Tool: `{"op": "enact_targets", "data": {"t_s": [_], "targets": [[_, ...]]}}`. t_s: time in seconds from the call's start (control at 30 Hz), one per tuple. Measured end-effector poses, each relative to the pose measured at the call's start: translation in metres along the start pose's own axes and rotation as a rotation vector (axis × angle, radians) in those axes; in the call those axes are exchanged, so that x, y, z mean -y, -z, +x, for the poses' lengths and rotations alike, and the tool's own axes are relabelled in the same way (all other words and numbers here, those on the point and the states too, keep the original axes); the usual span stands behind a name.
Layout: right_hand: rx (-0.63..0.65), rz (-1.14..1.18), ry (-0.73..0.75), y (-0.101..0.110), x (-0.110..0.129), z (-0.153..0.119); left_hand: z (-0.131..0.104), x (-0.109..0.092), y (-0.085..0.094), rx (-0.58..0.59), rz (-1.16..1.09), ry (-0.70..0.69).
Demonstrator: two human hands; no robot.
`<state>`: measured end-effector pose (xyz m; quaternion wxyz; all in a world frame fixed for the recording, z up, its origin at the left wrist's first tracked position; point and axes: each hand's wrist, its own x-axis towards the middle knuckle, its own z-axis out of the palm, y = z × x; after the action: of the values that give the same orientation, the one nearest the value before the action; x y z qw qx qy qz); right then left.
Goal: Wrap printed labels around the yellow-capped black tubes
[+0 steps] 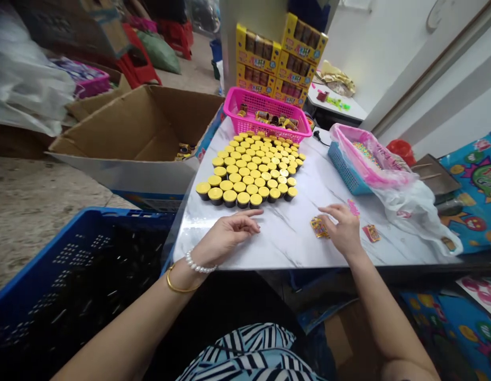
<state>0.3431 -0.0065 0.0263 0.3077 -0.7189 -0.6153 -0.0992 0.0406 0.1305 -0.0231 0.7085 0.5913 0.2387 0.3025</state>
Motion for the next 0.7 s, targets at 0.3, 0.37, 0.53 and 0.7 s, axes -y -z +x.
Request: {"op": "enact_targets", "data": {"t_s": [0.3,0.37,0.53,0.7], "targets": [[-0.123,0.095,-0.038,-0.021,-0.003,-0.04,-0.014,0.0,-0.042,-0.237,0.435,-0.103],[-0.172,0.237,-0.03,-0.02,0.025,-0.042,-0.025,-0.003,-0.059,-0.218,0.412,-0.076],[-0.126,0.474,0.033,-0.039,0.089,-0.055,-0.036,0.002,-0.071,-0.194,0.128,-0.021],[0.033,0.906,-0.281,-0.065,0.123,-0.06,-0.053,-0.003,-0.046,-0.276,0.098,-0.045]]}}
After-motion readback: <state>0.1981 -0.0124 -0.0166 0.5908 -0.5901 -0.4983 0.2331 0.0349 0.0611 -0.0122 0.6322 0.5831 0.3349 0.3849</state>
